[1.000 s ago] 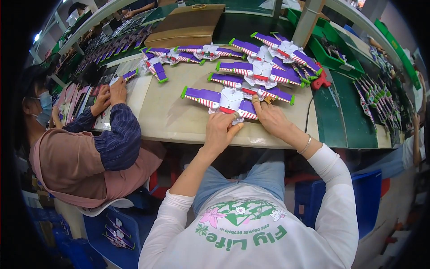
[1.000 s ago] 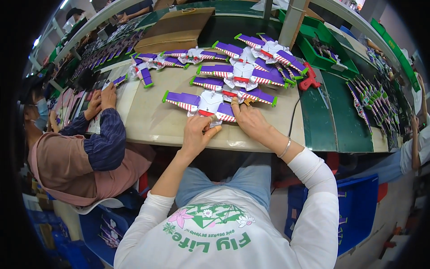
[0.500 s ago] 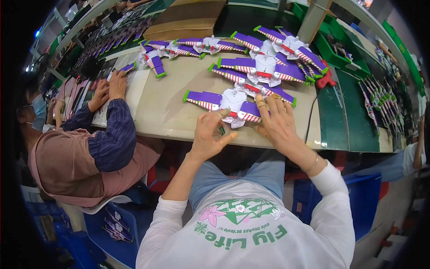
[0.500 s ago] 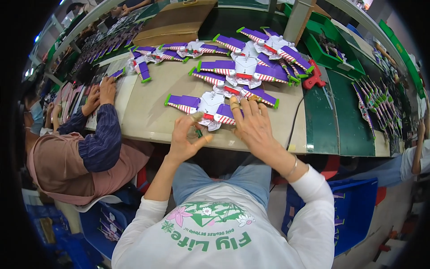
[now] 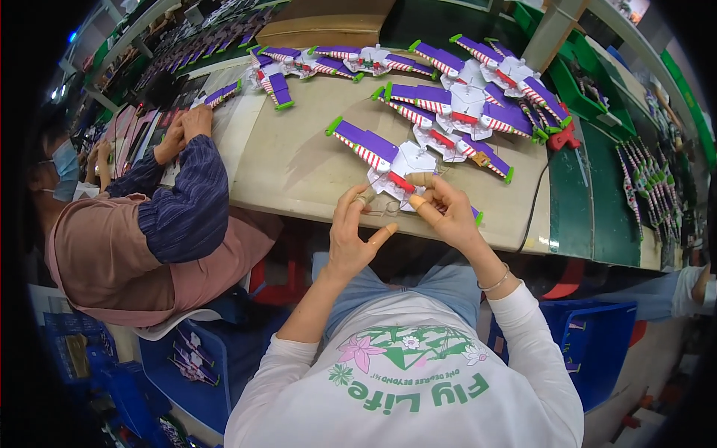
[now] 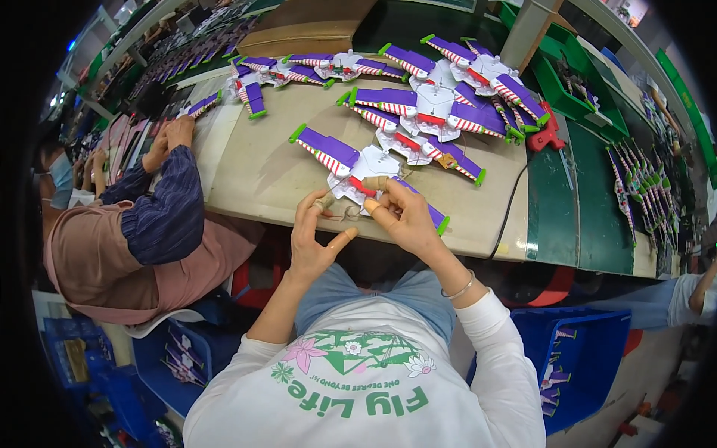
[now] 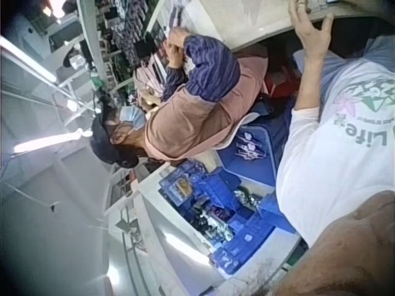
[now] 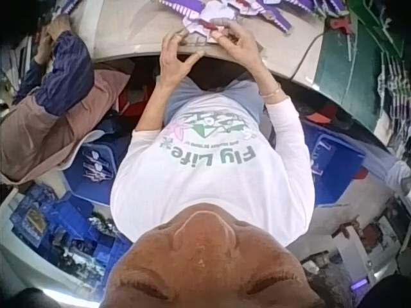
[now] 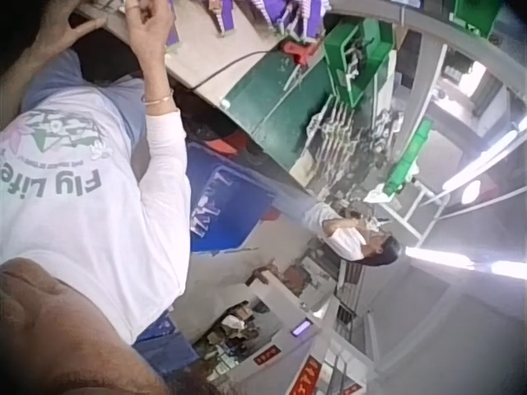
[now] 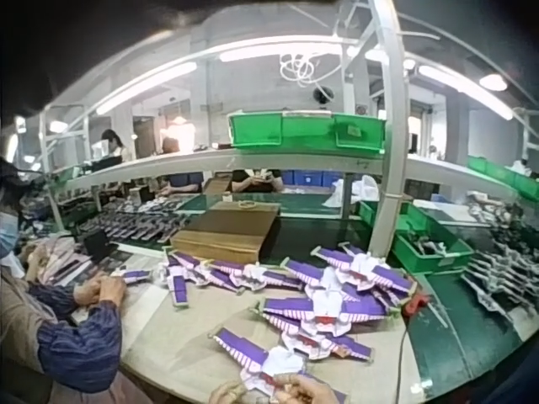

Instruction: The person assembles plastic toy components into finished toy units using a hot glue gun.

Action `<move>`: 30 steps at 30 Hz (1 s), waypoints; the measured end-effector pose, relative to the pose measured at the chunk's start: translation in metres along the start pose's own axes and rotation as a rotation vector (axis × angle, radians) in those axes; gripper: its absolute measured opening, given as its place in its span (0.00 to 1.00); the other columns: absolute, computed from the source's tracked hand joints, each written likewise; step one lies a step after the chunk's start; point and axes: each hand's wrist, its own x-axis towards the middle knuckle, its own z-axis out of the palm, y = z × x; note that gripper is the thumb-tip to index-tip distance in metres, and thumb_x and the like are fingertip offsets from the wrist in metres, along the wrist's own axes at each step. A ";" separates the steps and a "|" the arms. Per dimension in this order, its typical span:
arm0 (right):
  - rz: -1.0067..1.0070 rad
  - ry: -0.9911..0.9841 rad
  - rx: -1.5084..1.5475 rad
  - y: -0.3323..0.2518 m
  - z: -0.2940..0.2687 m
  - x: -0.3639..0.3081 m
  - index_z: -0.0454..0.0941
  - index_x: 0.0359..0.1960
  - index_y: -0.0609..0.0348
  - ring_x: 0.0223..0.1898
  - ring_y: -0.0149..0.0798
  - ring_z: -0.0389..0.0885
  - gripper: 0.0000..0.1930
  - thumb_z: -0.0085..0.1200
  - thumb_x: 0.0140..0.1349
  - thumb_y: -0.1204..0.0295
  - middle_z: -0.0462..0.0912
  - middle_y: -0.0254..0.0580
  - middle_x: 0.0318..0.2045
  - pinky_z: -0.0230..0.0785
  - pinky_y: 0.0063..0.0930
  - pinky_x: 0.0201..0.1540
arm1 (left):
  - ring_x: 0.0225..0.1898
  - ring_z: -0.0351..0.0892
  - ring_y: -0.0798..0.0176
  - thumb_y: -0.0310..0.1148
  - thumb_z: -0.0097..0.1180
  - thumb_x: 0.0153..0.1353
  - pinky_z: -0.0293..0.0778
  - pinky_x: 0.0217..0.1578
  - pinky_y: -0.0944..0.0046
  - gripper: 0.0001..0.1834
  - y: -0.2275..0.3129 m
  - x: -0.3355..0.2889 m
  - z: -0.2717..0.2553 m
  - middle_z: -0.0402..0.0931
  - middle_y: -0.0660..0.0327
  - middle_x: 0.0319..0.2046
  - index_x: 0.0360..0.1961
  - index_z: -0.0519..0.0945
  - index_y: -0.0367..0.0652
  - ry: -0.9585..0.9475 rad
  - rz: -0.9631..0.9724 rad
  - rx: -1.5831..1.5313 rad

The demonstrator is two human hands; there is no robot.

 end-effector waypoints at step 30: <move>-0.068 -0.028 -0.027 0.006 -0.006 -0.003 0.82 0.43 0.59 0.25 0.20 0.69 0.12 0.63 0.56 0.72 0.78 0.31 0.24 0.64 0.18 0.28 | 0.31 0.77 0.72 0.23 0.57 0.62 0.75 0.30 0.72 0.14 0.004 0.013 0.027 0.78 0.59 0.35 0.47 0.69 0.38 -0.178 -0.412 -0.875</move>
